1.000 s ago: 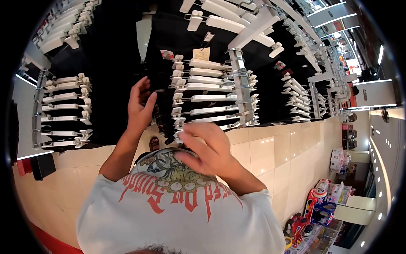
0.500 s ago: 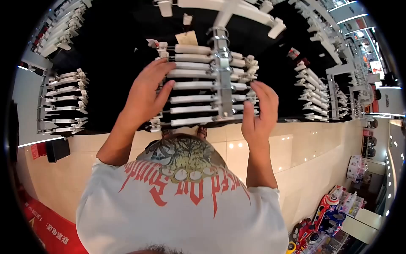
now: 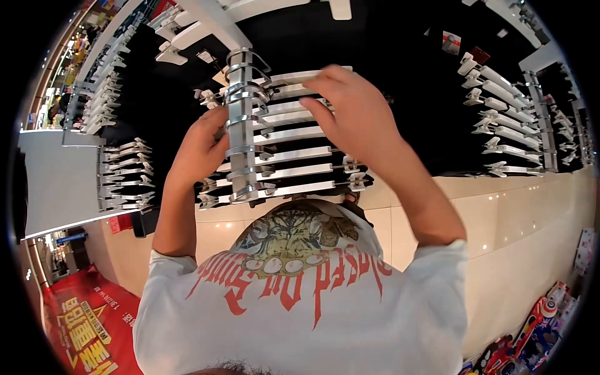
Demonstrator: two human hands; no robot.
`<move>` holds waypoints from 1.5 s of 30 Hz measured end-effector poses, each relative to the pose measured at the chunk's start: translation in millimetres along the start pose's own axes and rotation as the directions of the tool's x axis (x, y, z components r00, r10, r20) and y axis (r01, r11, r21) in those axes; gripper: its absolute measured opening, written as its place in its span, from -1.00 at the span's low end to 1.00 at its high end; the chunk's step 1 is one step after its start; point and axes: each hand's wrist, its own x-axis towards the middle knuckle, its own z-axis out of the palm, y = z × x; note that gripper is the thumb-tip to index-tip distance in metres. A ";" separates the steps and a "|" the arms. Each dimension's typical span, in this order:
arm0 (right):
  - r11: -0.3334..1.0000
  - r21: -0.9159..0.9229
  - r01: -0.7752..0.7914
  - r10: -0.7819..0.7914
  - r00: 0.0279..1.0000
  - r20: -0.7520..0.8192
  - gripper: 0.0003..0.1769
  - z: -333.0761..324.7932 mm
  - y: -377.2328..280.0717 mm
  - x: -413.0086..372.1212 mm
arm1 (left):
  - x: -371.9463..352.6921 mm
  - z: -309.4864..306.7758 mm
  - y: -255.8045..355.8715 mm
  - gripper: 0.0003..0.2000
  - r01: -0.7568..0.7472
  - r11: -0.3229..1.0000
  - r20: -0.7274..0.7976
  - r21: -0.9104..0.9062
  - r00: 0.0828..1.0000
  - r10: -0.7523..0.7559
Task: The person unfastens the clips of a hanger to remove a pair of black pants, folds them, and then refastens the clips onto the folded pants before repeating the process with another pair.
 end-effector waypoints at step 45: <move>0.958 -0.194 -0.209 0.285 0.699 0.656 -0.72 20.3 22.2 65.6 | 3.4 22.6 -6.2 -0.72 -0.043 0.999 0.018 0.022 0.999 0.043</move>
